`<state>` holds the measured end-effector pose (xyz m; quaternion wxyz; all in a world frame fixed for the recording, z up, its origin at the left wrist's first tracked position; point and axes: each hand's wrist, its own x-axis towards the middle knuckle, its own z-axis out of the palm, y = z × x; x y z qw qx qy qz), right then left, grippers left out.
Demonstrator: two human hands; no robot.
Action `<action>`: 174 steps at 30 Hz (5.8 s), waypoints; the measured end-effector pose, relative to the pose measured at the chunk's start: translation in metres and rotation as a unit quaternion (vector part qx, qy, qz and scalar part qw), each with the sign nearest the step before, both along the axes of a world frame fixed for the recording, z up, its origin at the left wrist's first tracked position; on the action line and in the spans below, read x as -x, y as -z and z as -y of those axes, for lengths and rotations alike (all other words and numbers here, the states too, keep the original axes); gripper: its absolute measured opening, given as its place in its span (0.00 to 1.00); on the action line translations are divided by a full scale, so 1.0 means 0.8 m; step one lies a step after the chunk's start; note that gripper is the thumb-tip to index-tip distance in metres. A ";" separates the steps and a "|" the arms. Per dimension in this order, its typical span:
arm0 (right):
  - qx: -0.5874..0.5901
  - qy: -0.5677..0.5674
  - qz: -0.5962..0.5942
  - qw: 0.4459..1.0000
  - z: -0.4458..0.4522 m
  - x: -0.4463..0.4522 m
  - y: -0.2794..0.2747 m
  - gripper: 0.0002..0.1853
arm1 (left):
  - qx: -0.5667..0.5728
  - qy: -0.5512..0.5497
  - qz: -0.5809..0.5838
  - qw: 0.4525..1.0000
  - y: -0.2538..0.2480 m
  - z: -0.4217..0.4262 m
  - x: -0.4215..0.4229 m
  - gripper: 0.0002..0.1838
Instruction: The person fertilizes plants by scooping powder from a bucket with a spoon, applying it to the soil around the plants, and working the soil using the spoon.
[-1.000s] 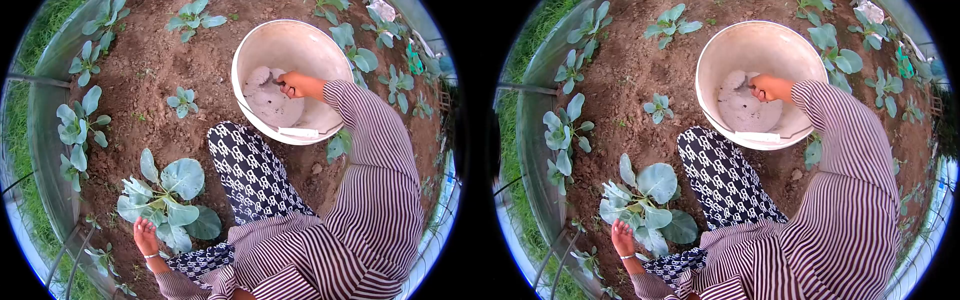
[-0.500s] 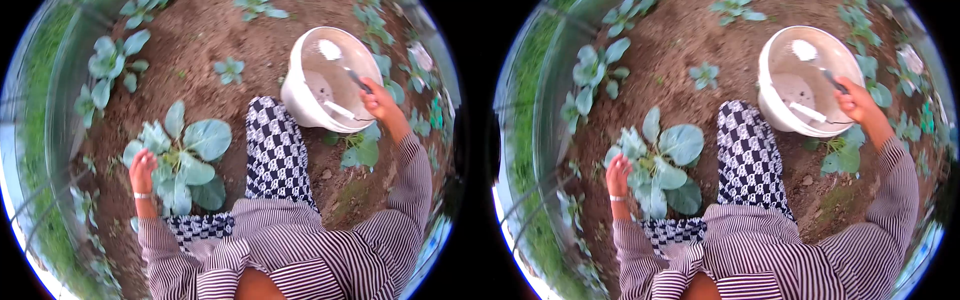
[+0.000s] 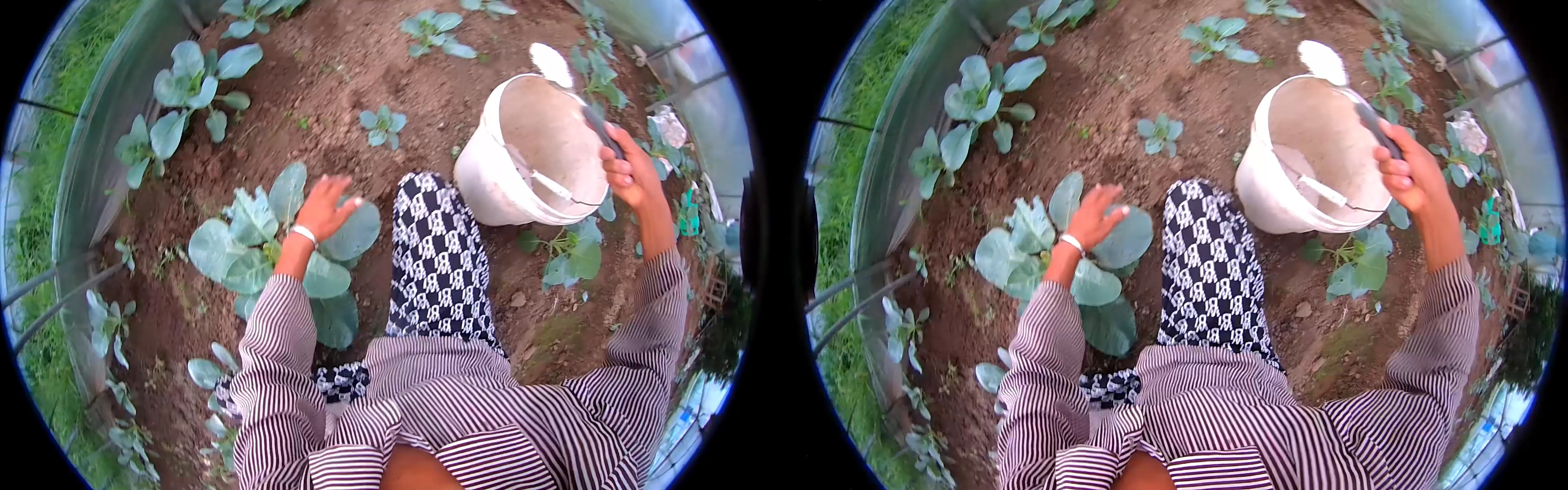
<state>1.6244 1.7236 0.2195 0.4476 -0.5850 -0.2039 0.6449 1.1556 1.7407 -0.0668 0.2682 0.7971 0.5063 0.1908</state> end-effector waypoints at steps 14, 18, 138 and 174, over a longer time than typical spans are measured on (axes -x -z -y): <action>0.003 0.067 -0.212 0.975 -0.200 0.211 0.184 0.10 | 0.051 0.067 -0.203 0.976 -0.020 0.112 0.009 0.30; 0.037 0.123 -0.178 0.976 -0.262 0.234 0.316 0.10 | 0.014 0.060 -0.214 0.975 -0.039 0.149 0.023 0.28; -0.274 -0.046 0.640 0.717 -0.255 0.214 0.449 0.32 | -0.004 -0.012 -0.079 0.997 -0.048 0.164 0.044 0.18; 0.314 -0.069 0.081 0.944 -0.167 -0.050 0.388 0.09 | 0.026 -0.001 -0.103 0.994 -0.061 0.151 0.053 0.12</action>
